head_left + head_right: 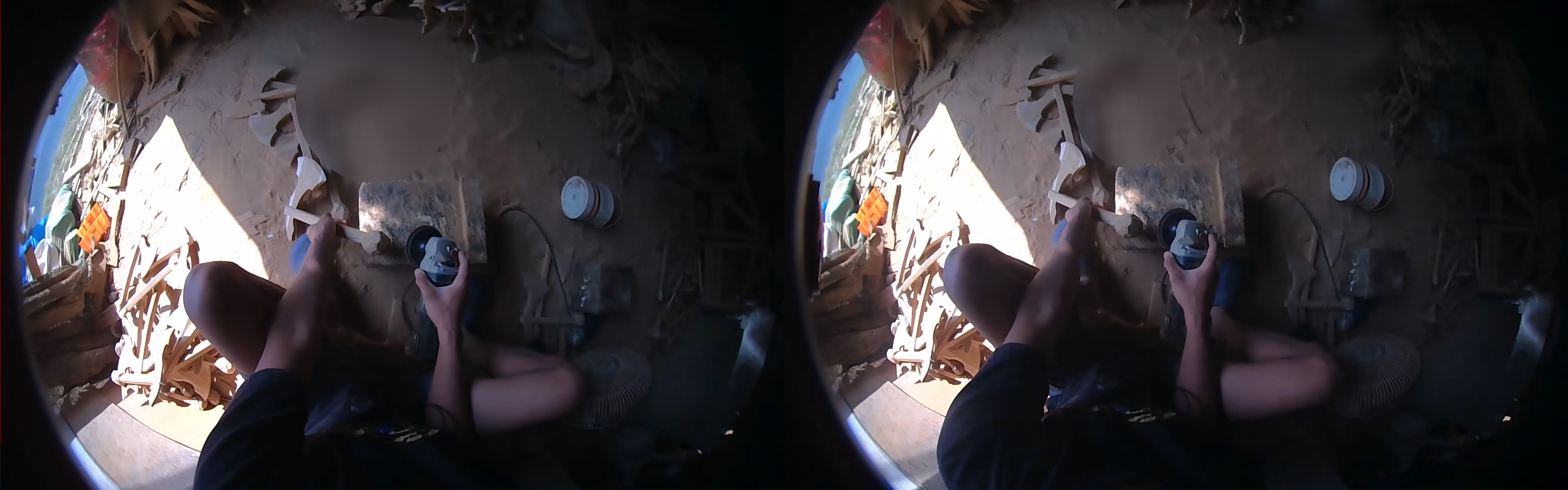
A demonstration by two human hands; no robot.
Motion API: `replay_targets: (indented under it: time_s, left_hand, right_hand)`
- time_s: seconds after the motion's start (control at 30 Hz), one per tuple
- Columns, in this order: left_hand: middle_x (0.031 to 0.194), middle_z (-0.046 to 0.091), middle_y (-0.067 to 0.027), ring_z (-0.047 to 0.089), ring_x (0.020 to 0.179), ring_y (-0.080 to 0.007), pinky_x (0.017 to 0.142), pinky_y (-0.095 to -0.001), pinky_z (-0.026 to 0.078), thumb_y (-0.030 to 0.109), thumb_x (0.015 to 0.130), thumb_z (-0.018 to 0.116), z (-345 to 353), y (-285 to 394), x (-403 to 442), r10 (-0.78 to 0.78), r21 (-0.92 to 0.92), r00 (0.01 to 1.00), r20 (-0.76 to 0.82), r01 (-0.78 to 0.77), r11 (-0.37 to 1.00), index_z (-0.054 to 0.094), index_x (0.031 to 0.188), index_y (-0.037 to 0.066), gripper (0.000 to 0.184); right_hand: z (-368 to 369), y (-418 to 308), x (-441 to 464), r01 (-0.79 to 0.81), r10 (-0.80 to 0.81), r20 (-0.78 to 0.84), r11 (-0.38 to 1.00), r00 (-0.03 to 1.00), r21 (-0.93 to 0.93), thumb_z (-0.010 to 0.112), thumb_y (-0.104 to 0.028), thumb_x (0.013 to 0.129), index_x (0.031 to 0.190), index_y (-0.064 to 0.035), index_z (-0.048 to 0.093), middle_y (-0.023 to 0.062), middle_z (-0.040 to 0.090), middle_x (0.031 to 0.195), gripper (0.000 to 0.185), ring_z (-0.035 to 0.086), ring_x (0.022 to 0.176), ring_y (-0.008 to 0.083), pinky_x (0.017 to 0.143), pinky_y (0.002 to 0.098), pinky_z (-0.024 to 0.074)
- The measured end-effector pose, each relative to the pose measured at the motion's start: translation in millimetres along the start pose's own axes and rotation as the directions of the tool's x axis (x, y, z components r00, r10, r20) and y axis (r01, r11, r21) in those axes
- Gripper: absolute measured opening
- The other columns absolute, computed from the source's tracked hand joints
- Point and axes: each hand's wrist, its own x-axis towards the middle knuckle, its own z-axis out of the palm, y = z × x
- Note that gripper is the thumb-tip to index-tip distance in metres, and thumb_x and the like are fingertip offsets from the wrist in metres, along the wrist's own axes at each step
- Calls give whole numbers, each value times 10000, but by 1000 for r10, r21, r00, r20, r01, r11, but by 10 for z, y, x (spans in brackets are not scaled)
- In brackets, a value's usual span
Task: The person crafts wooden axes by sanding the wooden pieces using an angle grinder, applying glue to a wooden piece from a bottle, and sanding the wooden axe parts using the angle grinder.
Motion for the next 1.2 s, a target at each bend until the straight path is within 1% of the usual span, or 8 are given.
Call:
replay_targets:
  time_s: [0.1, 0.2, 0.33, 0.47, 0.53, 0.63, 0.8, 1.2]
  left_hand:
    - [621, 484, -31, 540, 563, -212, 524, -331, 513, 252, 910, 633, 94, -61, 284, -5, -610, 982, 188, 121, 783, 484, 771, 54, 284]
    - [623, 436, -5, 449, 527, -187, 497, -281, 461, 306, 938, 592, -76, 204, 145, 208, -642, 608, 767, 730, 235, 475, 816, 76, 285]
    - [661, 479, -26, 495, 550, -204, 545, -352, 494, 426, 1009, 513, 109, 239, -253, -95, -470, 962, 257, 210, 857, 480, 828, 103, 372]
    - [691, 532, -74, 533, 560, -266, 571, -431, 521, 365, 966, 626, -60, -332, 208, -154, -199, 930, 333, 229, 953, 543, 884, 78, 310]
    - [712, 572, -98, 578, 581, -285, 572, -437, 529, 286, 936, 628, -205, -613, 153, 384, -57, 861, 334, -388, 920, 559, 909, 54, 244]
    - [717, 618, -117, 644, 621, -305, 571, -435, 539, 232, 904, 625, -274, -795, 541, 479, 88, 839, 258, -514, 853, 580, 920, 18, 219]
    - [733, 696, -141, 711, 675, -302, 573, -400, 547, 200, 875, 616, 114, -223, 92, -205, 14, 957, -204, 212, 977, 662, 899, -29, 235]
    - [732, 709, -147, 689, 627, -271, 555, -362, 528, 218, 892, 562, 96, -210, 33, -63, 306, 990, -126, 99, 947, 668, 822, -38, 285]
  right_hand:
    - [14, 148, 29, 150, -161, -102, 983, 982, -107, 873, -324, 732, 1460, 3, 406, 253, 646, 1243, 924, 653, 1126, 372, 965, 442, 517]
    - [-52, 65, 1, 111, -118, -93, 991, 989, -76, 871, -325, 734, 1462, -1, 408, 251, 642, 1255, 921, 656, 1121, 372, 968, 440, 518]
    - [-53, 55, 9, 149, -153, -101, 988, 983, -45, 869, -354, 731, 1462, -3, 408, 263, 644, 1260, 934, 657, 1137, 384, 958, 441, 522]
    - [-64, 71, 13, 143, -150, -72, 985, 986, -96, 870, -373, 726, 1459, -1, 408, 269, 648, 1253, 942, 655, 1142, 392, 965, 443, 520]
    - [-52, 73, 7, 163, -170, -73, 982, 983, -97, 870, -367, 728, 1461, 2, 402, 271, 642, 1260, 944, 652, 1150, 387, 970, 443, 516]
    - [-25, 77, -6, 130, -131, -22, 991, 991, -9, 872, -359, 730, 1463, 7, 394, 273, 632, 1268, 948, 646, 1158, 378, 979, 442, 508]
    - [61, 154, -59, 149, -148, 39, 989, 988, -16, 877, -359, 729, 1459, 13, 392, 270, 626, 1262, 953, 643, 1149, 366, 983, 433, 502]
    - [225, 278, -299, 90, -88, 158, 996, 984, -4, 877, -302, 732, 1431, 51, 411, 220, 634, 1216, 912, 634, 1100, 273, 989, 388, 490]
